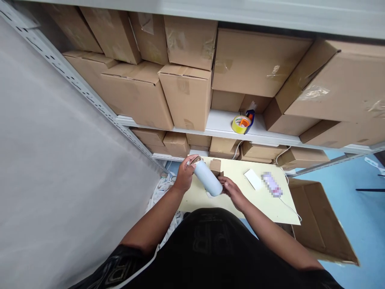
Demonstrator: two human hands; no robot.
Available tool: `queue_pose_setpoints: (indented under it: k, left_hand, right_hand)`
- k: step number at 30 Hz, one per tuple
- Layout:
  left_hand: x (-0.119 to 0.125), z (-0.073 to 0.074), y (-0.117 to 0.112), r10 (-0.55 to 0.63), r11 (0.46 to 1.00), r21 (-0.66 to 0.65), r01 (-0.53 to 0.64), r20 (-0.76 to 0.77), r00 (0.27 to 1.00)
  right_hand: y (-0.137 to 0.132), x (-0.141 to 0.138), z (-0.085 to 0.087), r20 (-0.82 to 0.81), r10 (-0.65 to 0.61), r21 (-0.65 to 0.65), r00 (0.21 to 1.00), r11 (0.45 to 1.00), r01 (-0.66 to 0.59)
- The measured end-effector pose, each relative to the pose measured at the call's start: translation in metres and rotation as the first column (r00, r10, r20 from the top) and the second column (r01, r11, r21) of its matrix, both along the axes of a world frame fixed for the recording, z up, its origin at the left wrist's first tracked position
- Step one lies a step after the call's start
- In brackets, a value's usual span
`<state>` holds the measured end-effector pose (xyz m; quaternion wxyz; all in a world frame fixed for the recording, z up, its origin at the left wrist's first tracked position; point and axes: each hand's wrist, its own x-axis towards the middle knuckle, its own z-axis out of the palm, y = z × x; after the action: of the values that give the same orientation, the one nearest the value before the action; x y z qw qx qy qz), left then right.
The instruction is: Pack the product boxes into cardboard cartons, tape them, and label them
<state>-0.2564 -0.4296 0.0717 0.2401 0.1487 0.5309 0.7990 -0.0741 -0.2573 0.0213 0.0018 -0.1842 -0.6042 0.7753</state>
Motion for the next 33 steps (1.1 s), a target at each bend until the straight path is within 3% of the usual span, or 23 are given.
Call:
queue_pose_setpoints:
  k: [2,4,6,8,10,11,13,15,17,18,21,24,26,30,31,33]
  left_hand:
    - [0.006,0.002,0.007,-0.034,0.999,0.042,0.031,0.08,0.996]
    - [0.015,0.002,0.014,-0.023,0.998,0.056,0.017,0.107,0.994]
    - [0.027,-0.002,0.02,0.016,1.0,0.023,-0.018,0.074,0.997]
    - [0.038,-0.007,0.023,0.028,0.998,-0.065,-0.026,0.03,0.999]
    - [0.045,-0.012,0.025,0.017,0.987,-0.16,-0.014,0.022,1.0]
    - [0.047,-0.014,0.025,0.021,0.981,-0.192,-0.015,0.029,0.999]
    - [0.046,-0.016,0.025,0.05,0.974,-0.225,-0.038,0.048,0.998]
    - [0.043,-0.017,0.025,0.077,0.97,-0.234,-0.061,0.058,0.995]
    - [0.042,-0.017,0.024,0.051,0.973,-0.229,-0.035,0.065,0.997]
    - [0.042,-0.017,0.024,0.023,0.975,-0.224,-0.007,0.069,0.997]
    - [0.046,-0.016,0.024,-0.012,0.97,-0.243,0.028,0.068,0.998]
    - [0.049,-0.013,0.025,0.04,0.96,-0.28,-0.029,0.034,0.999]
    - [0.049,-0.012,0.026,0.081,0.957,-0.281,-0.074,0.014,0.997]
    - [0.047,-0.009,0.028,0.031,0.961,-0.275,-0.014,0.055,0.998]
    - [0.047,-0.009,0.029,-0.005,0.963,-0.27,0.02,0.056,0.998]
    - [0.048,-0.009,0.029,-0.04,0.961,-0.274,0.046,0.027,0.999]
  right_hand:
    - [-0.013,-0.008,0.009,-0.009,0.143,-0.256,0.99,0.956,-0.14]
    - [-0.022,-0.014,0.013,-0.022,0.17,-0.339,0.985,0.926,-0.168]
    - [-0.026,-0.017,0.011,-0.021,0.076,-0.229,0.997,0.97,-0.079]
    - [-0.026,-0.018,0.007,-0.026,-0.059,0.014,0.998,0.998,0.06]
    - [-0.024,-0.017,0.004,-0.039,-0.128,0.244,0.991,0.961,0.134]
    - [-0.023,-0.016,0.003,-0.043,-0.123,0.295,0.992,0.947,0.13]
    - [-0.022,-0.015,0.005,-0.041,-0.058,0.233,0.997,0.97,0.066]
    - [-0.022,-0.015,0.009,-0.025,0.043,0.027,0.999,0.999,-0.042]
    - [-0.024,-0.016,0.012,0.004,0.122,-0.138,0.993,0.983,-0.12]
    - [-0.025,-0.016,0.012,0.016,0.136,-0.16,0.991,0.978,-0.132]
    - [-0.028,-0.018,0.007,0.022,0.082,-0.001,0.996,0.997,-0.082]
    - [-0.025,-0.018,0.004,0.007,0.041,0.2,0.999,0.979,-0.042]
    - [-0.021,-0.016,0.005,0.012,0.074,0.159,0.997,0.984,-0.075]
    - [-0.019,-0.014,0.009,0.008,0.209,-0.133,0.978,0.97,-0.206]
    - [-0.02,-0.015,0.008,-0.004,0.2,-0.13,0.98,0.971,-0.199]
    - [-0.023,-0.016,0.004,-0.015,0.121,-0.003,0.993,0.993,-0.121]
